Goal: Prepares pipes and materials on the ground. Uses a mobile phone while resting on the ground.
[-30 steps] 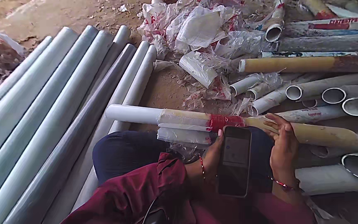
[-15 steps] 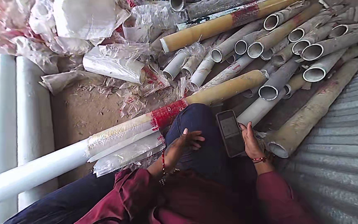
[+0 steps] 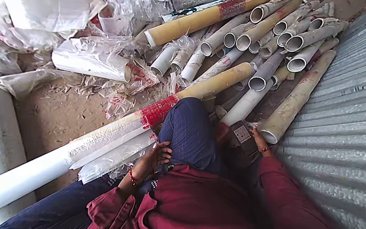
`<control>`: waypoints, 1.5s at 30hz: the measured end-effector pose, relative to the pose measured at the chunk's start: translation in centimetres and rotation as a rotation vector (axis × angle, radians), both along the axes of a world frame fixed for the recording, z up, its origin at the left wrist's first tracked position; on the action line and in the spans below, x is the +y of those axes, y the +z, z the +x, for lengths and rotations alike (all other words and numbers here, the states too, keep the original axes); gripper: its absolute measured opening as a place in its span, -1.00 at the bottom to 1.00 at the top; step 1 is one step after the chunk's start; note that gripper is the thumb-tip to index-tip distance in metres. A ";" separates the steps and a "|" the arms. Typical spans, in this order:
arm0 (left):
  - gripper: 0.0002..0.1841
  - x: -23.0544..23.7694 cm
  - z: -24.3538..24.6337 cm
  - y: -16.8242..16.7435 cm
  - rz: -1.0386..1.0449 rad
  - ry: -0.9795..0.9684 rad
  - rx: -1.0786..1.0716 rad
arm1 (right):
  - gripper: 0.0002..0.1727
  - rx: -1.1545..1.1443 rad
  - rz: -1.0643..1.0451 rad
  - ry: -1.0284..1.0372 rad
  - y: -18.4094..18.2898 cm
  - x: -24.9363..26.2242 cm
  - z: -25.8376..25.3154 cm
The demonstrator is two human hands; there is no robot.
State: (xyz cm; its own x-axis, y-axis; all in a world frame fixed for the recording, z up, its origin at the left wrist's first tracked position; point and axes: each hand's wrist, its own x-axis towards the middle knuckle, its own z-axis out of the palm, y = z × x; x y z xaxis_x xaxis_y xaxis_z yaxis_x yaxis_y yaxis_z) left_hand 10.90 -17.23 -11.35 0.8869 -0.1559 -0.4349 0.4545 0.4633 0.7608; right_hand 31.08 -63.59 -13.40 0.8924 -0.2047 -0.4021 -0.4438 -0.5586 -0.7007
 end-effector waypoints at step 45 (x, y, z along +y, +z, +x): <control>-0.46 1.3 -0.6 -3.1 0.155 -0.032 0.067 | -0.66 0.676 -0.188 -0.189 5.3 1.1 0.4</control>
State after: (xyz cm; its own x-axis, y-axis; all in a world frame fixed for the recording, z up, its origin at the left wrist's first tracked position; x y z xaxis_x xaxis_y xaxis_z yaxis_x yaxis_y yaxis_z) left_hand 10.31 -15.90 -14.43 0.8506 -0.1096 -0.5143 0.5195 0.3271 0.7894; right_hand 31.49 -62.54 -8.09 0.4036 -0.4505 -0.7963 -0.8469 -0.5134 -0.1388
